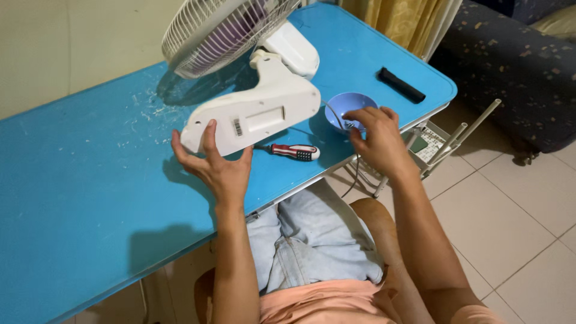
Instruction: The person assembles the base of a white electric fan on a blue table. They place screws into the base and tighten them with a screwdriver, then place additional screws into a small blue bowl.
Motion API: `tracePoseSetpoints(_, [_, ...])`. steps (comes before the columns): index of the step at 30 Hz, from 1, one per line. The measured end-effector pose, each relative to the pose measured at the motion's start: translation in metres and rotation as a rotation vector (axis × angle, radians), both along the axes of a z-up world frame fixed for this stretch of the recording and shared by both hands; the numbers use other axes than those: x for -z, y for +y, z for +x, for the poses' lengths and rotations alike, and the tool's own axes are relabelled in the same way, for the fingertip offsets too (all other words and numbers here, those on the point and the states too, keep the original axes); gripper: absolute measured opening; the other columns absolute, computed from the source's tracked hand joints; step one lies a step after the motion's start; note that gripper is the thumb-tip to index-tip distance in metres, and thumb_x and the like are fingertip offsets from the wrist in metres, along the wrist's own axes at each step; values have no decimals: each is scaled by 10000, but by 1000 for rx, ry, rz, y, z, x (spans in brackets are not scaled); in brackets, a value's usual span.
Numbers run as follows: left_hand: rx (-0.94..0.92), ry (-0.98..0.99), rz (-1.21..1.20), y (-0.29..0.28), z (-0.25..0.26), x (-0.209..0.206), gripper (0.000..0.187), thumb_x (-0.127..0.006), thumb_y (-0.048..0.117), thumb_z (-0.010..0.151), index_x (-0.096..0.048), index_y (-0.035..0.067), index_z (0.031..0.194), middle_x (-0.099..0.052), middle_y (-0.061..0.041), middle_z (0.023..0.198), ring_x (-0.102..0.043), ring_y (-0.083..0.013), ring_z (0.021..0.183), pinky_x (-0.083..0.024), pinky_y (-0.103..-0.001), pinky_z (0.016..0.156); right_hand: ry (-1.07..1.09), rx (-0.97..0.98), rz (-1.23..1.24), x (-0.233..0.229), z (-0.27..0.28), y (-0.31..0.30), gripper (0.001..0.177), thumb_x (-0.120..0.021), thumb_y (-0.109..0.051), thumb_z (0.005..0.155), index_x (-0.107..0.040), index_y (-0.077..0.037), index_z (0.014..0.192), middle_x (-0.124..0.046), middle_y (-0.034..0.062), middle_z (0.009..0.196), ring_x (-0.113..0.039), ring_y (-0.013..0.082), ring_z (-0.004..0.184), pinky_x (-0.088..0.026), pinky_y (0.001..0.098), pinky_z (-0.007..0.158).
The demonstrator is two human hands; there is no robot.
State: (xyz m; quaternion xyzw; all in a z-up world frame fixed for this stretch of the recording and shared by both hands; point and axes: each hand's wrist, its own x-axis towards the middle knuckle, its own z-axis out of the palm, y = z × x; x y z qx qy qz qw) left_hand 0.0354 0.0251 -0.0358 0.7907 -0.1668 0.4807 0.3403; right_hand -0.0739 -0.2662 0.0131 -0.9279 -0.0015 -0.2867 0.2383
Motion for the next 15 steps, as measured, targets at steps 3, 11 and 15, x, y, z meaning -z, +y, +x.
tracePoseSetpoints(3, [-35, 39, 9, 0, -5, 3, 1016, -1040, 188, 672, -406, 226, 1465, -130, -267, 1569, -231, -525, 1472, -328, -669, 1175, -75, -71, 38, 0, 2, 23, 296, -681, -139, 916, -691, -96, 1209, -698, 109, 1141, -636, 303, 1116, -289, 527, 1163])
tracePoseSetpoints(11, [51, 177, -108, 7, -24, 17, 1012, -1003, 118, 669, -324, 53, 1416, -158, -296, 1528, -306, -528, 1423, -420, -567, 1176, -178, -100, 69, 13, 2, 47, 246, -675, -160, 946, -698, -84, 1180, -697, 103, 1145, -631, 297, 1146, -301, 523, 1169])
tracePoseSetpoints(15, [71, 263, -143, 11, -30, 19, 948, -986, 135, 715, -319, 11, 1377, -179, -290, 1515, -344, -520, 1405, -422, -571, 1151, -204, -77, 107, 19, -4, 43, 210, -678, -143, 955, -705, -72, 1151, -714, 103, 1106, -652, 291, 1113, -332, 517, 1164])
